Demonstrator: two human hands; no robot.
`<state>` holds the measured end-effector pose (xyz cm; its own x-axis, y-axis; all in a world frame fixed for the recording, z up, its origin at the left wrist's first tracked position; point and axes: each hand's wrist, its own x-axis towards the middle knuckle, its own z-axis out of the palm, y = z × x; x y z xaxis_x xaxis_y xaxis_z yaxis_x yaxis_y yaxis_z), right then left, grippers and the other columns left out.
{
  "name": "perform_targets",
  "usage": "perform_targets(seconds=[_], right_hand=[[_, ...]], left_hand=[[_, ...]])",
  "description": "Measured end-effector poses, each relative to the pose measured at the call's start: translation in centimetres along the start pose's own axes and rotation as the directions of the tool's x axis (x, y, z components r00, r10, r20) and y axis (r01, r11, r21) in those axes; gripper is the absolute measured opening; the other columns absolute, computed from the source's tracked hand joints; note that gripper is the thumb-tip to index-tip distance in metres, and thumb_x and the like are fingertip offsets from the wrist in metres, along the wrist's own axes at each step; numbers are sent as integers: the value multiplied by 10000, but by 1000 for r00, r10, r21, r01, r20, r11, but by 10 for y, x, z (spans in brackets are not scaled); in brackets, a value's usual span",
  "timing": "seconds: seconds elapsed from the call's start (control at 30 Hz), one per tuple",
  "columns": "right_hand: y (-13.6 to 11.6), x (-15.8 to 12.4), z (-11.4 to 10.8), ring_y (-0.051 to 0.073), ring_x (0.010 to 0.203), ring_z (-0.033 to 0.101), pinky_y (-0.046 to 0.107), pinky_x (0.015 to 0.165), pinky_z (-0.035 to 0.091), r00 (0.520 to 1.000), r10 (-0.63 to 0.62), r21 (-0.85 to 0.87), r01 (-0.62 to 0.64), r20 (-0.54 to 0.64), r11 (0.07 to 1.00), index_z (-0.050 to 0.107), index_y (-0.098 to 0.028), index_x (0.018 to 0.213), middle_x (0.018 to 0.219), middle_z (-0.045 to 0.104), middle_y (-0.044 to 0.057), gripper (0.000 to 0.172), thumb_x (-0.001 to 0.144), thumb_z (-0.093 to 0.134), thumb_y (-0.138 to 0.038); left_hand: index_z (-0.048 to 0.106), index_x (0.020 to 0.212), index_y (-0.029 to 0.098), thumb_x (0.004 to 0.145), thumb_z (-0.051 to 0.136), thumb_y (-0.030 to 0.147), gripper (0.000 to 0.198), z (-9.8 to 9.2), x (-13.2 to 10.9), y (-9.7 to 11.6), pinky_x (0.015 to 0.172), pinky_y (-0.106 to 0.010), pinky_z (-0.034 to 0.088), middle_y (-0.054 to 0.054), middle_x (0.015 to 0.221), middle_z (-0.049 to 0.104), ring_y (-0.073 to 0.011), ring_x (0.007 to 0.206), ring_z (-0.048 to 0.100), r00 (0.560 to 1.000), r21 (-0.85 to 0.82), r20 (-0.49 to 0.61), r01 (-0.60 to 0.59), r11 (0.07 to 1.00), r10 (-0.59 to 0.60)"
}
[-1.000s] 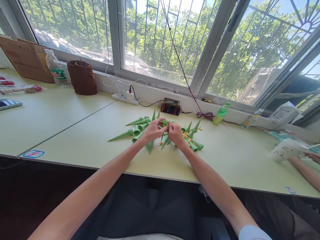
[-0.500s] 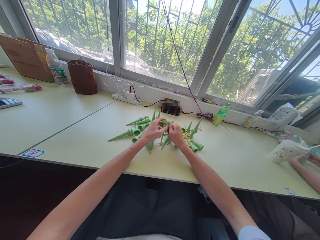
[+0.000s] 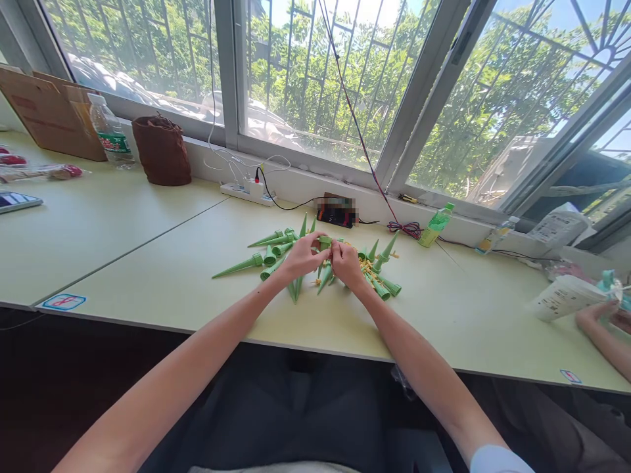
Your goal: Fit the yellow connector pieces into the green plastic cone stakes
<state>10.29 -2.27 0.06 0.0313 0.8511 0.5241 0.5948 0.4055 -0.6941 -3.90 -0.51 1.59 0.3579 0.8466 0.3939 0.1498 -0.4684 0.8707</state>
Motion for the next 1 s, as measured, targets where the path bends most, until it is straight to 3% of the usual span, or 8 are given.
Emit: perform_targets(seconds=[1.0], right_hand=[[2,0,0,136,472,407,268,515,300,1000,-20,-2,20,0,1000,357,-226,584,465,442,-13,448,971,302,-443]], left_hand=[[571,1158,142,778,613,264,401,-1,-2,6,334,-181,352,1,745,608,-57,385,475,999,1,44,8,1000,-8]])
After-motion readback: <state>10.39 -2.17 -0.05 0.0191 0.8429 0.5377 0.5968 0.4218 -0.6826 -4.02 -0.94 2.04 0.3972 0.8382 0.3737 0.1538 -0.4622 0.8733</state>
